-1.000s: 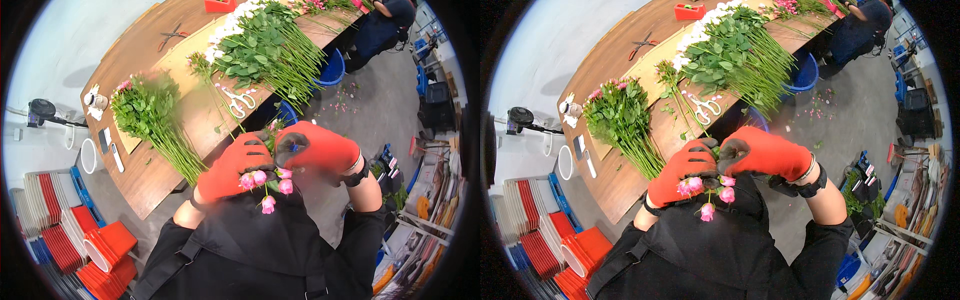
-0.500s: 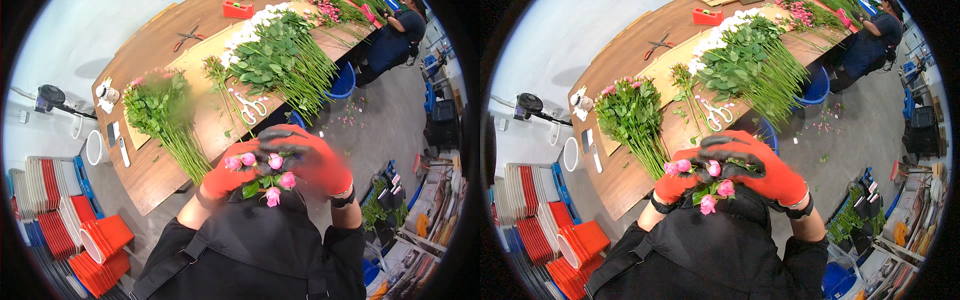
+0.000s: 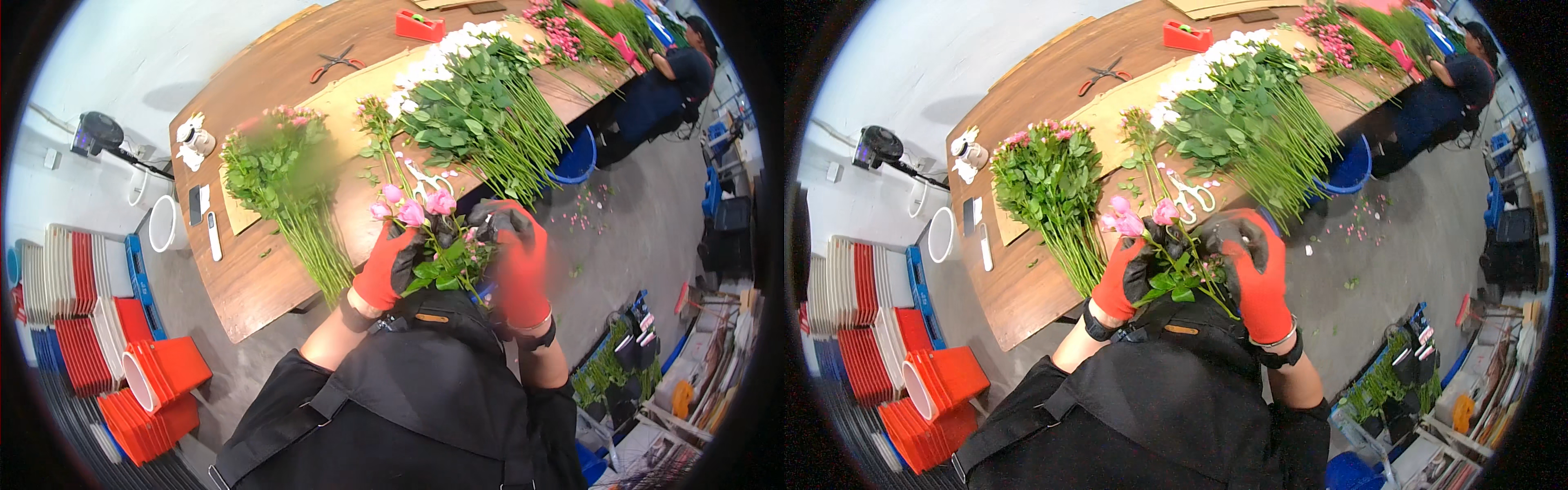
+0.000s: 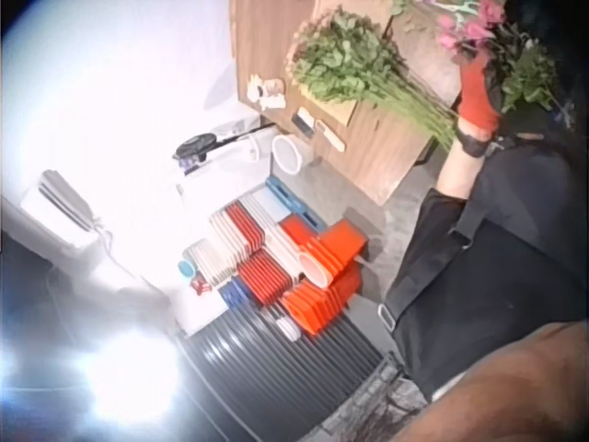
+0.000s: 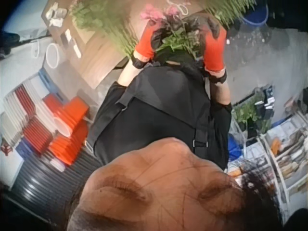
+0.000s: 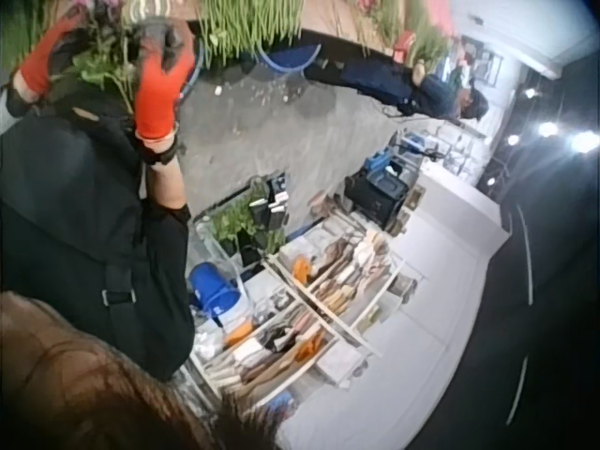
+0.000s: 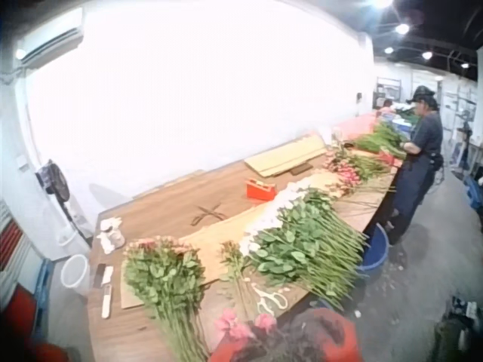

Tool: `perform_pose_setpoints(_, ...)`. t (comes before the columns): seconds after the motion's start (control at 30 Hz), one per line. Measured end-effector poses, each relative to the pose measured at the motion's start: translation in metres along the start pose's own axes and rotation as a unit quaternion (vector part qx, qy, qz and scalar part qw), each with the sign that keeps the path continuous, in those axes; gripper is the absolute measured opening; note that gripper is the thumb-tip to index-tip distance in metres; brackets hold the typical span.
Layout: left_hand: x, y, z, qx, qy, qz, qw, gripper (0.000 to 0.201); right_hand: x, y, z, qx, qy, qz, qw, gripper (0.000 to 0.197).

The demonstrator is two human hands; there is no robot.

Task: Trim and arrange pink roses into a small bouquet.

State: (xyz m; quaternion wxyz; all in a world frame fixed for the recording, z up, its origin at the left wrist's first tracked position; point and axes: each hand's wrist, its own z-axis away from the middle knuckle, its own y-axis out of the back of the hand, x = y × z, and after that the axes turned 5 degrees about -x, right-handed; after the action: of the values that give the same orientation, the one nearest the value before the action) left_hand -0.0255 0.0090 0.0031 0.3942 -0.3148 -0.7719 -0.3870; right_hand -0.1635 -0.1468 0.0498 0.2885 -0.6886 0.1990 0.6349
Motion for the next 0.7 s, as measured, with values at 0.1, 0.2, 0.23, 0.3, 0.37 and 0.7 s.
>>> perform_pose_setpoints(0.1,-0.009,0.009,0.006,0.028,0.192,0.4,0.896,0.029,-0.005,-0.003,-0.008,-0.028,0.058,0.089,0.994,0.025)
perform_pose_setpoints(0.2,-0.013,0.002,0.0,0.051,0.113,0.535,0.836,0.035,-0.002,0.0,-0.003,-0.045,0.048,0.1,0.993,0.029)
perform_pose_setpoints(0.23,-0.009,0.008,0.008,0.025,0.133,0.239,0.961,0.048,-0.001,-0.003,-0.001,-0.034,0.082,0.118,0.989,0.033)
perform_pose_setpoints(0.3,-0.007,0.013,0.01,-0.004,0.135,0.205,0.969,0.054,-0.001,-0.009,0.001,-0.018,0.115,0.138,0.984,0.036)
perform_pose_setpoints(0.37,-0.004,0.017,0.01,-0.035,0.136,0.172,0.975,0.061,-0.006,-0.021,0.002,-0.004,0.139,0.138,0.981,0.045)
perform_pose_setpoints(0.7,0.037,0.007,-0.005,0.115,0.272,0.533,0.793,0.048,-0.014,-0.035,-0.006,-0.06,0.035,-0.037,0.997,0.045)
